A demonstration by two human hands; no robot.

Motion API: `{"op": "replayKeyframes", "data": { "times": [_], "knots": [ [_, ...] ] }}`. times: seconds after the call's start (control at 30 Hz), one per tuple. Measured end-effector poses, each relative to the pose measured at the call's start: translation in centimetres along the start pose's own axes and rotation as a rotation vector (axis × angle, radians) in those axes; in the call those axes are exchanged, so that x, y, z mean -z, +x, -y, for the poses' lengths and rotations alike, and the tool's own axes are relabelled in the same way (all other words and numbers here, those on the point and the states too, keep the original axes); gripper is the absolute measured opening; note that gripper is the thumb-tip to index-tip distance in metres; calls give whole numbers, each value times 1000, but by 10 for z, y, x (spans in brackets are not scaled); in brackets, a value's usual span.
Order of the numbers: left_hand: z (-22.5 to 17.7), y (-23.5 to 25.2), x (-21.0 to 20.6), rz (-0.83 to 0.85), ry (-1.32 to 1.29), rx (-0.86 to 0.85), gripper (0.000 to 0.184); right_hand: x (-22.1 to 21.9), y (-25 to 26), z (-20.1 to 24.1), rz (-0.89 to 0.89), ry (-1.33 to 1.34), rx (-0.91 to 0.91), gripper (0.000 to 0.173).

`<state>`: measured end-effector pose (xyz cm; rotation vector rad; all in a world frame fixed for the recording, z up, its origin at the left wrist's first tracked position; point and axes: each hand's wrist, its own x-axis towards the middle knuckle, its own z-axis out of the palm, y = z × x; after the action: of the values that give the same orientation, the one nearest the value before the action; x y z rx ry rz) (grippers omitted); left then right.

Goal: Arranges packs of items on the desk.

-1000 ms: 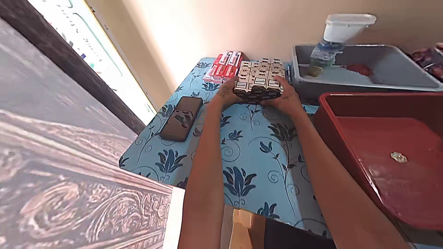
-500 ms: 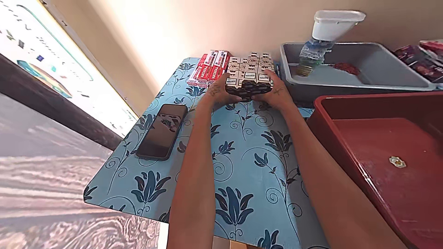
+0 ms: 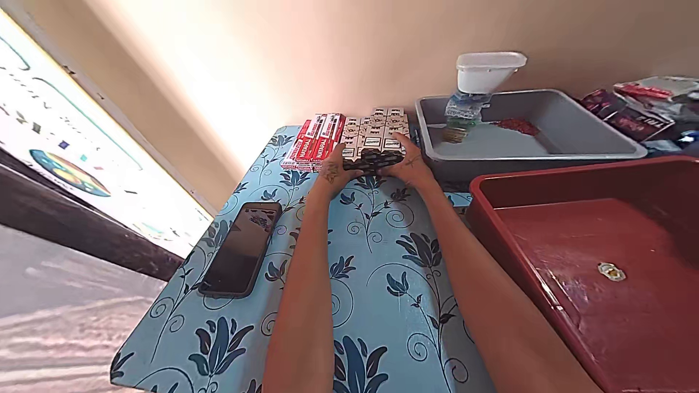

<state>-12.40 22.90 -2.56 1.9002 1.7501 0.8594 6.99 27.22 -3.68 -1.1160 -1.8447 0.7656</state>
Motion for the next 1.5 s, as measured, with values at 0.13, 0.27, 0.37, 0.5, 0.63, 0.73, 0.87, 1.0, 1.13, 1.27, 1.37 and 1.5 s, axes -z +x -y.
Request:
{"op": "replayKeyframes", "data": {
  "times": [0.13,0.27,0.37,0.5,0.63,0.73,0.87,1.0,1.13,1.27,1.37,1.5],
  "knots": [
    [-2,8,-2,12,-9,29,80,0,9,-5,-1,33,12,97],
    [5,17,-7,-27,-5,-2,79,-3,12,-10,-43,53,16,107],
    [7,16,-12,-95,-7,-51,75,-6,6,-6,-90,11,-14,116],
    [7,11,-19,-212,31,-142,69,-8,-14,13,-113,-43,-98,106],
    [0,7,-24,-264,138,-125,62,-10,-30,21,-108,-103,-211,87],
    [-13,-11,-26,-220,266,-116,58,-9,-42,26,-124,-142,-247,75],
    [7,-4,-19,-204,312,-279,41,-9,-40,28,-154,-171,-302,66],
    [15,-7,-8,-215,345,-241,37,-13,-33,27,-128,-136,-336,64],
    [18,-5,-10,-223,376,-241,32,-15,-33,26,-133,-122,-354,64],
    [22,-4,-9,-216,441,-274,32,-15,-34,26,-157,-175,-322,68],
    [21,1,-13,-197,451,-350,33,-17,-37,27,-181,-184,-309,72],
    [21,5,-14,-159,463,-371,45,-18,-51,37,-126,-161,-331,69]
  ]
}}
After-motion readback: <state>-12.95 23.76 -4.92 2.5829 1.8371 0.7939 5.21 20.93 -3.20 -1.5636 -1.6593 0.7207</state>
